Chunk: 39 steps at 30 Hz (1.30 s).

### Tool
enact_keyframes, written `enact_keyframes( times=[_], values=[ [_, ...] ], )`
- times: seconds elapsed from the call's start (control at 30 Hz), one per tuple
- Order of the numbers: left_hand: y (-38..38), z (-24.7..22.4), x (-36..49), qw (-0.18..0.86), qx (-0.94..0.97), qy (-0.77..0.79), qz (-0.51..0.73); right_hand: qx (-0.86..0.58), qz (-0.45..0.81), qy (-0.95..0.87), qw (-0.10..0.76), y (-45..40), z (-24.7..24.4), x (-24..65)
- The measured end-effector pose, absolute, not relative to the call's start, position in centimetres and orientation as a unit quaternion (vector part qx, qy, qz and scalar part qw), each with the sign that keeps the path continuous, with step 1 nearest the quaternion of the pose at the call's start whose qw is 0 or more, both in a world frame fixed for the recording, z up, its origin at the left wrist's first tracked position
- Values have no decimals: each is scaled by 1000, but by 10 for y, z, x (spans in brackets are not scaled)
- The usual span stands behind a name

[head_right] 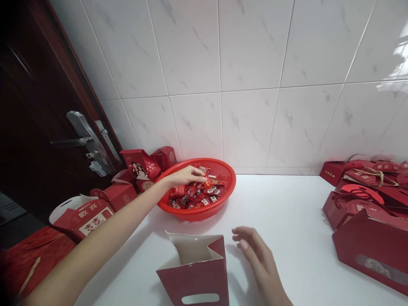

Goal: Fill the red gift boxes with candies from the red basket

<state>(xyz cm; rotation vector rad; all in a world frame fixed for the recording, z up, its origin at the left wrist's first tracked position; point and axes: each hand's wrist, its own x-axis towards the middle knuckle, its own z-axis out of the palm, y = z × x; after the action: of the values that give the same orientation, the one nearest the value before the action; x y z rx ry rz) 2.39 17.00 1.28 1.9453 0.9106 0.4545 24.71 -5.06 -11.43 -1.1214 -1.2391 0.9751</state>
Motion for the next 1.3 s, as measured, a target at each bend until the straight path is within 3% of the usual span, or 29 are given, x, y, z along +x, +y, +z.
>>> enact_keyframes(
  times=[0.17,0.3,0.5,0.87,1.07,1.17,1.3],
  values=[
    [130,34,60,449,844,256,147,-447,476,-460,602,-6,-62,242],
    [114,31,83,434,847,259,163,-377,577,-382,616,17,-39,224],
    [118,23,90,426,810,365,169,-269,677,-266,631,31,-45,214],
    [125,31,79,484,799,261,241,-296,672,-289,615,35,-43,227],
    [172,23,68,428,746,421,289,-267,690,-248,625,39,-36,239],
    [174,15,72,489,723,433,224,-221,719,-265,604,39,-33,242],
    [152,13,82,612,723,303,99,-185,715,-283,612,39,-28,244]
  ],
)
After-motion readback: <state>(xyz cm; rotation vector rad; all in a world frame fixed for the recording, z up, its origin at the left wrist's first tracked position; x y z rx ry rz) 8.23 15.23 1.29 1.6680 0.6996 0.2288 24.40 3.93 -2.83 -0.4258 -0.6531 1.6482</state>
